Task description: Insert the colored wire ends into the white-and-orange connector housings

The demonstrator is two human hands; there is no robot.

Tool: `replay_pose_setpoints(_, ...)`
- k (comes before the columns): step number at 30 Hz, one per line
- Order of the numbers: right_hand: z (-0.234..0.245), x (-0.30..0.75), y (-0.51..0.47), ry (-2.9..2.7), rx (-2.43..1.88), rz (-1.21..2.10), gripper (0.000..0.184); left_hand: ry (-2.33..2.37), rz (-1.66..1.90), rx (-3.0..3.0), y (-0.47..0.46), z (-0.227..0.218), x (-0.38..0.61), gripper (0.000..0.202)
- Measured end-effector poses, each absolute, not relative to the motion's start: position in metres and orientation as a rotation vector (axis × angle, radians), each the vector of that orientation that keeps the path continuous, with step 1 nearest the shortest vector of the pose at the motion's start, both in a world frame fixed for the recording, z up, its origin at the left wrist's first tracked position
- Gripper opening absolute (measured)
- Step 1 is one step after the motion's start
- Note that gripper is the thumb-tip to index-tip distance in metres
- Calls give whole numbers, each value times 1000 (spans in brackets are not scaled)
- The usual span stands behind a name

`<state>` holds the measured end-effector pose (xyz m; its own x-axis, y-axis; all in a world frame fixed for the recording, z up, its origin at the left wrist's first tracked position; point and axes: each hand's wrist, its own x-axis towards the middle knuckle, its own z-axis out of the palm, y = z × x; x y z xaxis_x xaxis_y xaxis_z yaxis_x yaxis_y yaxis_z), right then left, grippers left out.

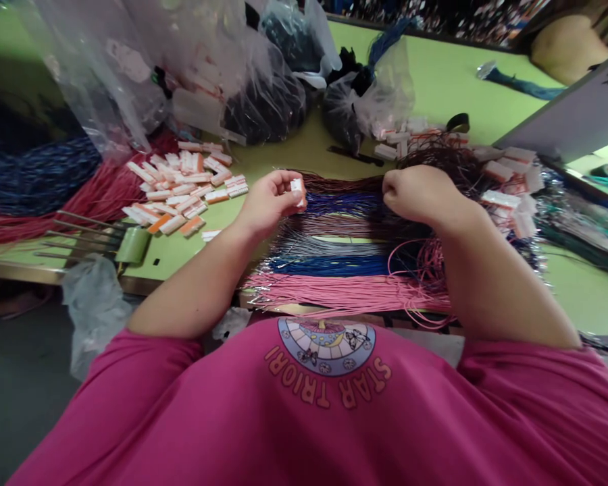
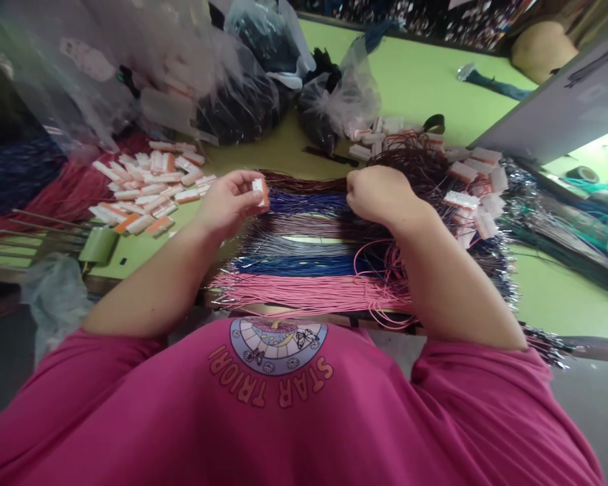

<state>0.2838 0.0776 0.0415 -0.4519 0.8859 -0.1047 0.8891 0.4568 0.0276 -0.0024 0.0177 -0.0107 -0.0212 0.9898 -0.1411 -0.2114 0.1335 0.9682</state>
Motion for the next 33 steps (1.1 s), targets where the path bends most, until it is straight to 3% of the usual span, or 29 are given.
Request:
replay_pose_setpoints(3,54,278,64,2814,1389,-411,28,1089,1181,921,15,-11,-2,32)
replay_pose_setpoints(8,42,234,30,3039,693,-983,25,965,1058,917,7,-15,2,43)
replay_pose_setpoints(12,19,218,27,3125,819,-1179,27,903,1017,903,1,-16,5,49)
replay_pose_setpoints(17,11,226,29,3115,1411,-947,37,884,985,889,-2,-16,7,48)
replay_pose_setpoints(23,17,222,19,2880,1506,-395,39,910,983,940,-3,-18,7,44)
replay_pose_setpoints(33,19,218,16,2896,1551,-340,35,894,1011,1039,-2,-27,5,42)
